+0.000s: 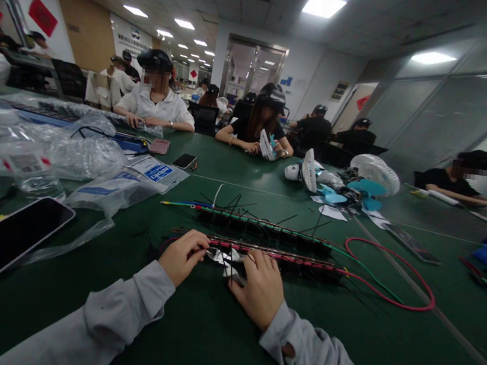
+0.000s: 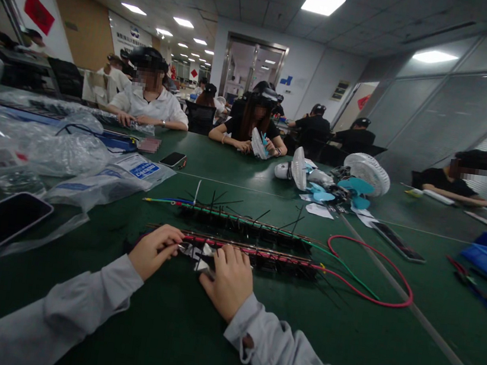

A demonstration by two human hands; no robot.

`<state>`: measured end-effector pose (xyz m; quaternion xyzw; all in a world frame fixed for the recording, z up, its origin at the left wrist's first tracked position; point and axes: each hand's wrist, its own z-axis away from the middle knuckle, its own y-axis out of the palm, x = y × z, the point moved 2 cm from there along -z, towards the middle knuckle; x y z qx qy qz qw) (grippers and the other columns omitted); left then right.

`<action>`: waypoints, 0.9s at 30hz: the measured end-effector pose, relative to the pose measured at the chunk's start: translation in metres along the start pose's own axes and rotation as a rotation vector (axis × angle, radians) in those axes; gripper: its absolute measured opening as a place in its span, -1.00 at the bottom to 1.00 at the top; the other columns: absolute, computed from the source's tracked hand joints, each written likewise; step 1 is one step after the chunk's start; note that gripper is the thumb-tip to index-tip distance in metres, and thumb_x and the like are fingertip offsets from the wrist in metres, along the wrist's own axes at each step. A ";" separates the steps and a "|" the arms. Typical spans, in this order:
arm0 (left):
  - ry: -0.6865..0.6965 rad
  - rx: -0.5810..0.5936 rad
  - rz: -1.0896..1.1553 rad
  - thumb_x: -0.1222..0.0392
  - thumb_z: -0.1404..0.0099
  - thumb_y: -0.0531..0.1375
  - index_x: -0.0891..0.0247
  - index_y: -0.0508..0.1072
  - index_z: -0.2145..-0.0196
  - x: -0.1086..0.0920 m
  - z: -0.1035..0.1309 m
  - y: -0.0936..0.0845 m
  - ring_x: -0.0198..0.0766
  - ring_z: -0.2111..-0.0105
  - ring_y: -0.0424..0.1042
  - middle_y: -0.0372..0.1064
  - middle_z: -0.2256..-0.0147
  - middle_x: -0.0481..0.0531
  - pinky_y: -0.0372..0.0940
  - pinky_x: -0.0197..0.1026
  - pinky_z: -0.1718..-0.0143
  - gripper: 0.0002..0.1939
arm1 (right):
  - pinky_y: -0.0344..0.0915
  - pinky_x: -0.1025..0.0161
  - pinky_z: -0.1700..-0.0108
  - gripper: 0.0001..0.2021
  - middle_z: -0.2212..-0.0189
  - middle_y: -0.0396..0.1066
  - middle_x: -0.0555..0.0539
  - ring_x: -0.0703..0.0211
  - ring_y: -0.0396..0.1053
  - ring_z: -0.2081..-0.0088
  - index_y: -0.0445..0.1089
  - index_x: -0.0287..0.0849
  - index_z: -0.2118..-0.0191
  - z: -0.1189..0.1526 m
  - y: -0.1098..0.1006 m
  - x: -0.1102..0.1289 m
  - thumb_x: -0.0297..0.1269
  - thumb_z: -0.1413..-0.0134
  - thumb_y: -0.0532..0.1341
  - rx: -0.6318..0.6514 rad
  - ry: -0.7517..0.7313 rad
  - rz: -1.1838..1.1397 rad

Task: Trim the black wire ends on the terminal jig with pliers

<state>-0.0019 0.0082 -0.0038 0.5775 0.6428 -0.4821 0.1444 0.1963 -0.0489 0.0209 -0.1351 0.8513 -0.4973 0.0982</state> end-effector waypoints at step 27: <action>-0.009 0.015 -0.001 0.44 -0.20 0.04 0.29 0.32 0.32 -0.002 -0.001 -0.001 -0.41 0.46 0.35 0.23 0.15 0.09 0.37 -0.31 0.44 -0.86 | 0.21 0.13 0.19 -0.67 0.31 0.33 -0.15 0.04 0.29 0.24 0.24 -0.24 0.21 0.002 0.007 -0.002 -0.20 0.13 0.20 -0.025 -0.012 -0.050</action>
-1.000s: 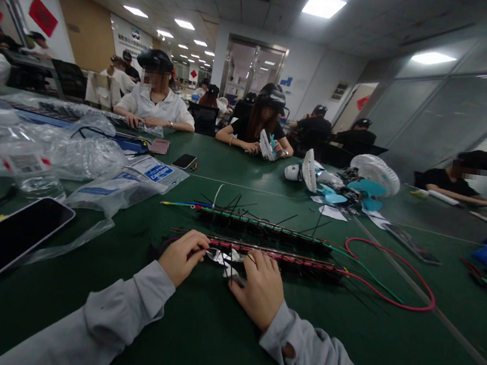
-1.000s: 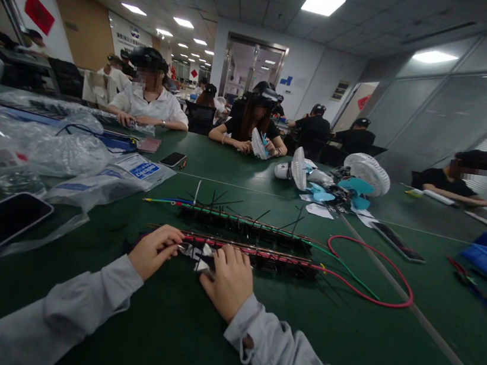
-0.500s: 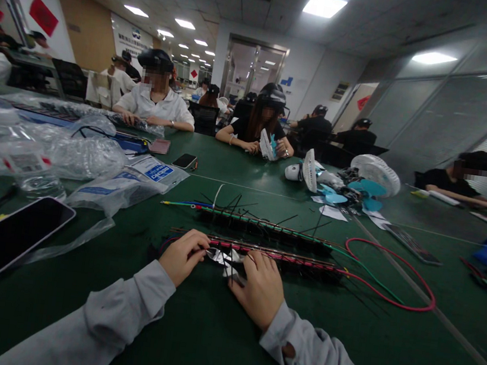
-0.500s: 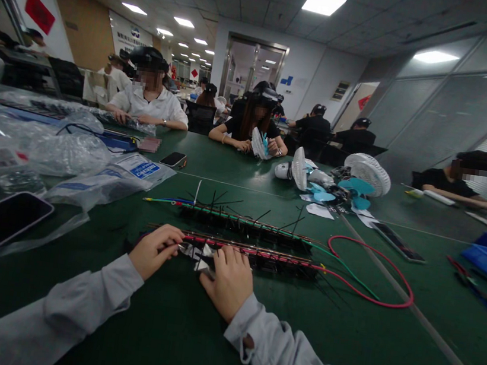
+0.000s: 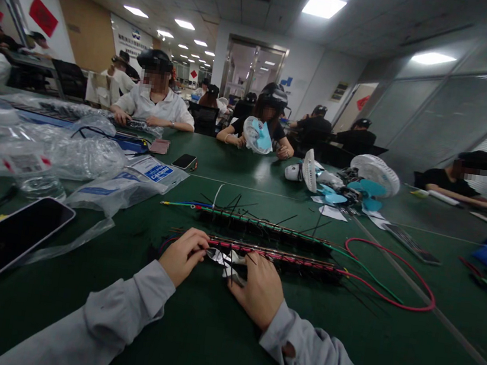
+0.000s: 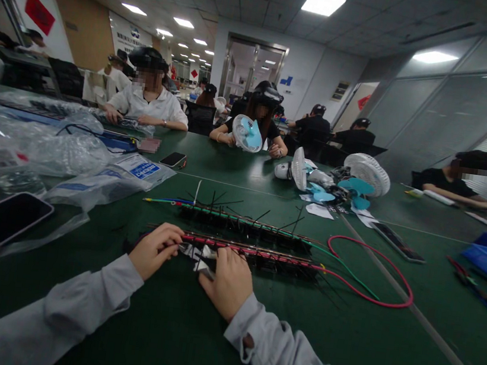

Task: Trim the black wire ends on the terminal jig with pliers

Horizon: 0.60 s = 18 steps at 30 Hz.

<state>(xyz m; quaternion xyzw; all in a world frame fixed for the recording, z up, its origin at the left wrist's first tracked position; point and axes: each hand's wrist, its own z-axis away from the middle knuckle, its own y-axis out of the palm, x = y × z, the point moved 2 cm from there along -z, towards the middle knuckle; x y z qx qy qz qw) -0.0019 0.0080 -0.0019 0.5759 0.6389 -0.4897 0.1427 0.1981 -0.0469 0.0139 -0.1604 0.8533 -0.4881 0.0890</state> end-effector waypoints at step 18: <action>-0.009 0.016 -0.083 0.47 -0.16 0.06 0.29 0.35 0.35 -0.001 -0.001 -0.001 -0.35 0.40 0.36 0.22 0.14 0.09 0.36 -0.28 0.39 -0.84 | 0.16 0.18 0.03 -0.59 0.17 0.39 -0.10 0.09 0.31 0.15 0.29 -0.17 0.07 0.004 -0.001 0.002 -0.20 0.12 0.23 -0.017 0.023 -0.014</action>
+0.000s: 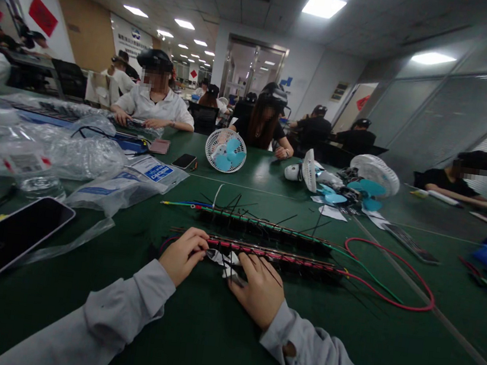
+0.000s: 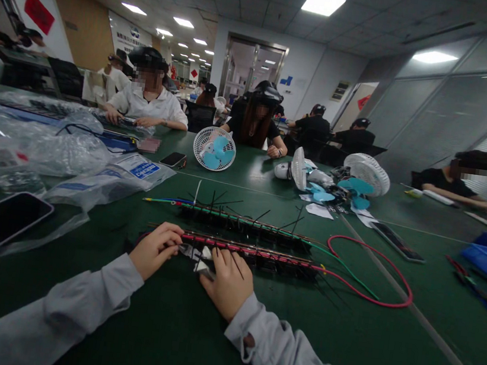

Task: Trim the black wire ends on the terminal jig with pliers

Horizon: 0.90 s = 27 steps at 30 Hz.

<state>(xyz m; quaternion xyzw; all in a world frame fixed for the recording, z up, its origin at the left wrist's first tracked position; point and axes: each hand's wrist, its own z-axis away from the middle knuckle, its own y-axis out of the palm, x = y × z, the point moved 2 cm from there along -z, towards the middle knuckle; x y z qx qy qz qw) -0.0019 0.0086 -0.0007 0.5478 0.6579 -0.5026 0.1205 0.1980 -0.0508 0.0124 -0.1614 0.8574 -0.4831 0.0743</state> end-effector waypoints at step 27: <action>0.018 -0.014 -0.005 0.46 -0.17 0.05 0.28 0.34 0.33 0.000 0.001 0.000 -0.33 0.38 0.37 0.22 0.13 0.10 0.38 -0.27 0.39 -0.84 | 0.20 0.18 0.15 -0.67 0.27 0.35 -0.12 0.10 0.30 0.22 0.27 -0.20 0.18 -0.002 -0.002 -0.001 -0.21 0.12 0.21 0.009 -0.031 -0.017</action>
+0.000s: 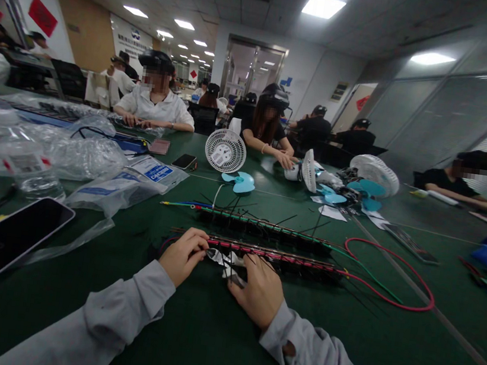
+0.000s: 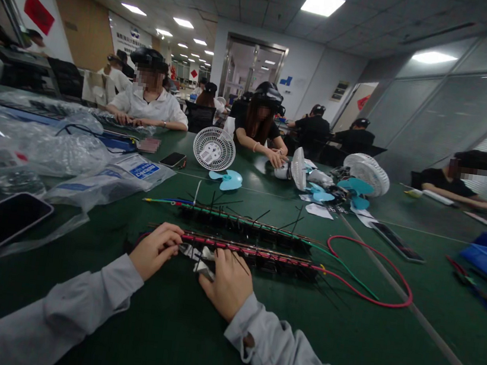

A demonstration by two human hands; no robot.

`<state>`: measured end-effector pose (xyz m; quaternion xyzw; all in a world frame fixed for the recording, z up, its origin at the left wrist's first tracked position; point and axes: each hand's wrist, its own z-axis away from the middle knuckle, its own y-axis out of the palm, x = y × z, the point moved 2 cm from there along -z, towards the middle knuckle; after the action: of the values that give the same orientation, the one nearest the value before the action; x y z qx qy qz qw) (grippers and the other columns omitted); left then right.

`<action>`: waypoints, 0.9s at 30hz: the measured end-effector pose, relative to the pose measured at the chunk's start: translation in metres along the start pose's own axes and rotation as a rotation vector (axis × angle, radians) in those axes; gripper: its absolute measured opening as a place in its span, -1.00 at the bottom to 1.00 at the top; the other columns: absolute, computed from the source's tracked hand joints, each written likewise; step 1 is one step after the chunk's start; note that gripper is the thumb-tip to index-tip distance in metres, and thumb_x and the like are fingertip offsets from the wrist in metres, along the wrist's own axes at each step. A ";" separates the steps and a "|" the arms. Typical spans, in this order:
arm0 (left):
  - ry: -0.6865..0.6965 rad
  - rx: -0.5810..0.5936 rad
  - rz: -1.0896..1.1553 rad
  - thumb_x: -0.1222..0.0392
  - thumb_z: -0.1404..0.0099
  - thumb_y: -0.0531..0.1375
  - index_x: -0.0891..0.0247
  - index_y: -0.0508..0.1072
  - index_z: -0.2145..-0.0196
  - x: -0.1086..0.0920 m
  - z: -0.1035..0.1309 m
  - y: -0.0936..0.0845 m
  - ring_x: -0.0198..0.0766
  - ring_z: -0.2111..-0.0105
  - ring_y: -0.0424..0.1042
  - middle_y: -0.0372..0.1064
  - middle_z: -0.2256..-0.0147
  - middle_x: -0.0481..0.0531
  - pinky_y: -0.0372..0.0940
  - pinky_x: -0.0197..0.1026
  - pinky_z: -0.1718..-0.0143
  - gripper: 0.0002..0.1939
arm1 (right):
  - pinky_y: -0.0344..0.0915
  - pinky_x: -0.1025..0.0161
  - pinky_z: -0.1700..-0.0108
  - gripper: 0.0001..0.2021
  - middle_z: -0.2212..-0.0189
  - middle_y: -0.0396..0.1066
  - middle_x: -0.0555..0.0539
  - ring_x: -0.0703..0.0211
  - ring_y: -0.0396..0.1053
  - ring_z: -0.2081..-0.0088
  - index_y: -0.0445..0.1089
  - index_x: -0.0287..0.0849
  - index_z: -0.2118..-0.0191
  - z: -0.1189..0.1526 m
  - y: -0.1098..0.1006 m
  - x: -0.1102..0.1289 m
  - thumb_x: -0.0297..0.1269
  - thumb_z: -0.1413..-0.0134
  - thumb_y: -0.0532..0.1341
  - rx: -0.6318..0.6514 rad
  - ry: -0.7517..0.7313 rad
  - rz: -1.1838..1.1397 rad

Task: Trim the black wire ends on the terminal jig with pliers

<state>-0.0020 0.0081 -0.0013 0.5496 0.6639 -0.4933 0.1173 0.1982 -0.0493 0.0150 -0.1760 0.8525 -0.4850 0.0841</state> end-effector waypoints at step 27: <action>0.072 -0.014 0.018 0.30 -0.28 0.05 0.30 0.45 0.28 0.001 0.002 -0.003 -0.52 0.66 0.31 0.38 0.15 0.11 0.36 -0.40 0.64 -0.83 | 0.15 0.14 0.17 -0.87 0.22 0.29 -0.16 0.05 0.21 0.18 0.32 -0.18 0.41 -0.001 -0.002 -0.001 -0.24 0.10 0.21 0.005 -0.014 -0.019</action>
<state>-0.0060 0.0076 -0.0015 0.5721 0.6662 -0.4675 0.1016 0.1993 -0.0496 0.0173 -0.1871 0.8489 -0.4868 0.0859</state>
